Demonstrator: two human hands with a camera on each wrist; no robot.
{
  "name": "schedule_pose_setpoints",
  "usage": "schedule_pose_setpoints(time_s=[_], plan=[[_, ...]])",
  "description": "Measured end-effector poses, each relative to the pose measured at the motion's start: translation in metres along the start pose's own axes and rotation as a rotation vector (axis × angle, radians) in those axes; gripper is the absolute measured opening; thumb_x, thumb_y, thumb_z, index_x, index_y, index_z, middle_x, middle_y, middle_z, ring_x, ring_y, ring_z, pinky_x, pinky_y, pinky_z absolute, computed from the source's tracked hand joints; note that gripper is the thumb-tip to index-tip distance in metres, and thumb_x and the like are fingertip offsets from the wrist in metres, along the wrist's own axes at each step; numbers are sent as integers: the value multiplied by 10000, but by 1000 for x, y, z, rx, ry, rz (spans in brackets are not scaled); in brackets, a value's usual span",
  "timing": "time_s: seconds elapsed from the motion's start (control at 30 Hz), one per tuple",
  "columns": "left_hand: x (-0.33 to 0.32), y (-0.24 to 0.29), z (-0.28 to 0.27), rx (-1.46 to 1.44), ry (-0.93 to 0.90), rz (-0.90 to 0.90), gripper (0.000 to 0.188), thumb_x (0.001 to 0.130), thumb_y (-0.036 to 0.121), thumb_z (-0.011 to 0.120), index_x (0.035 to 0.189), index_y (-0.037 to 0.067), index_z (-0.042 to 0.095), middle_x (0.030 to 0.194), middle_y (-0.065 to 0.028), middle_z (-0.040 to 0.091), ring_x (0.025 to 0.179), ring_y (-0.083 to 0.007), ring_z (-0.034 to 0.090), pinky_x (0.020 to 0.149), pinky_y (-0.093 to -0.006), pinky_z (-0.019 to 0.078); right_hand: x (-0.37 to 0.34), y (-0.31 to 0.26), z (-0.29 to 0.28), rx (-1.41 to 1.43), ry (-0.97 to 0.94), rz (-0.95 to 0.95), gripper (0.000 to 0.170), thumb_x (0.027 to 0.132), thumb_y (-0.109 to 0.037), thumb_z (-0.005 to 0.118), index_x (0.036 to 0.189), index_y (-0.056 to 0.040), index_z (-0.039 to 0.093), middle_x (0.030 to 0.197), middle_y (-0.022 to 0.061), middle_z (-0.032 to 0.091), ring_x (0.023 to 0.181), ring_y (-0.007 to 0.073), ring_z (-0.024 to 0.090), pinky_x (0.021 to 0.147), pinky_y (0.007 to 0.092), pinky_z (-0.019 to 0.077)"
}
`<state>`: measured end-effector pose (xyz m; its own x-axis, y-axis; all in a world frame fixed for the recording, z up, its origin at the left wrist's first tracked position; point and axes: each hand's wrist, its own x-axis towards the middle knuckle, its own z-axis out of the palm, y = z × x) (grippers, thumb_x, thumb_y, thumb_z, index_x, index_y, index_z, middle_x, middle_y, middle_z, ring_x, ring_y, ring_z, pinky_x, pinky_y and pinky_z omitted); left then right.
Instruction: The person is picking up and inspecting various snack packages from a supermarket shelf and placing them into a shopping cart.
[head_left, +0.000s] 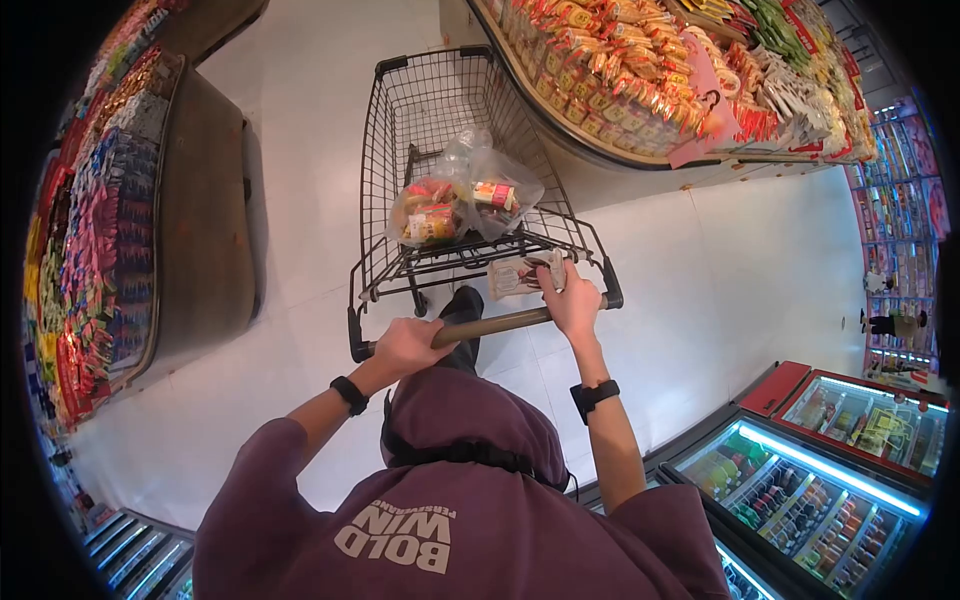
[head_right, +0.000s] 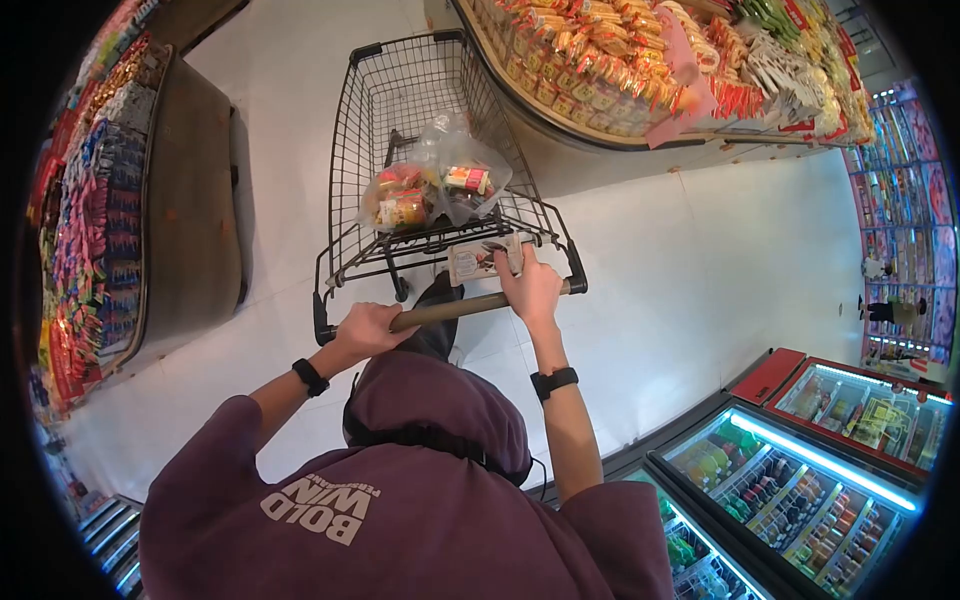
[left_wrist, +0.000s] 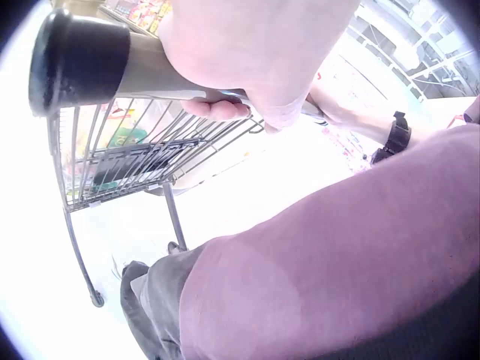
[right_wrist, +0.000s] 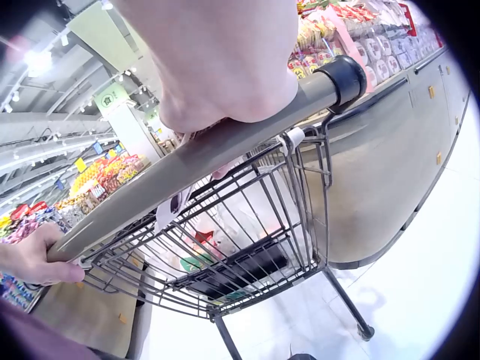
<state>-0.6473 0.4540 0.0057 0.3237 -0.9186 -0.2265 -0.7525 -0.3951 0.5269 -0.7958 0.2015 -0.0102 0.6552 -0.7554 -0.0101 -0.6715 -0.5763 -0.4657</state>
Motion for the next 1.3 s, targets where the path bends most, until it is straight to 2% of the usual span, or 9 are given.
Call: schedule_pose_setpoints(time_s=[0.33,0.5,0.63,0.67,0.8,0.87,1.03,1.2,1.3], plan=[[-107,31,72,-14,-61,97,334,851,381,674,879,60,586,702,-138,650,674,-350,648,645,-448,524,-149,34,-5,-17,16,83,418,877,-505,611,908,-88,602,590,199,620,568,402,634,542,490,487],[-163,42,100,-30,-125,142,269,801,292,701,875,65,580,712,-121,648,665,-322,656,605,-427,527,-233,40,-7,42,53,145,370,881,-445,639,856,-81,578,565,171,610,525,372,629,501,458,474],[-204,40,119,-52,-205,238,263,815,246,692,922,41,567,757,-136,657,663,-314,664,603,-426,530,-303,35,-5,93,119,187,339,881,-404,653,841,-77,571,567,150,613,515,348,633,490,435,470],[-213,39,123,-58,-222,252,250,822,243,675,923,40,569,754,-135,657,662,-315,665,602,-426,531,-321,33,-5,77,100,242,295,887,-367,659,892,-76,607,603,122,636,543,332,649,536,425,481],[-247,30,139,-43,-284,309,211,853,233,604,926,37,574,741,-129,655,659,-314,668,601,-428,536,-386,27,6,14,153,279,310,887,-371,657,872,-70,587,644,145,649,580,335,657,504,410,460],[-260,24,140,-28,-310,351,202,865,228,575,928,36,576,736,-125,657,655,-309,670,602,-430,538,-412,15,8,36,154,352,308,894,-351,652,932,-49,610,687,160,671,613,349,669,530,415,480],[-273,16,136,-19,-355,487,218,869,237,570,936,30,580,735,-121,660,658,-298,673,606,-425,543,-461,-8,20,51,226,472,312,896,-327,653,988,-30,624,702,168,679,613,352,673,553,425,499],[-260,-1,127,45,-420,640,343,887,365,580,936,26,579,717,-110,648,672,-292,673,622,-402,544,-491,-28,35,11,298,521,334,910,-314,643,1048,-10,632,730,162,684,641,336,679,580,411,495],[-242,-1,117,81,-473,692,411,901,435,566,928,25,574,710,-109,643,672,-291,670,623,-399,539,-492,-39,35,0,294,566,319,897,-314,663,978,-9,613,717,177,666,636,364,662,564,425,477]])
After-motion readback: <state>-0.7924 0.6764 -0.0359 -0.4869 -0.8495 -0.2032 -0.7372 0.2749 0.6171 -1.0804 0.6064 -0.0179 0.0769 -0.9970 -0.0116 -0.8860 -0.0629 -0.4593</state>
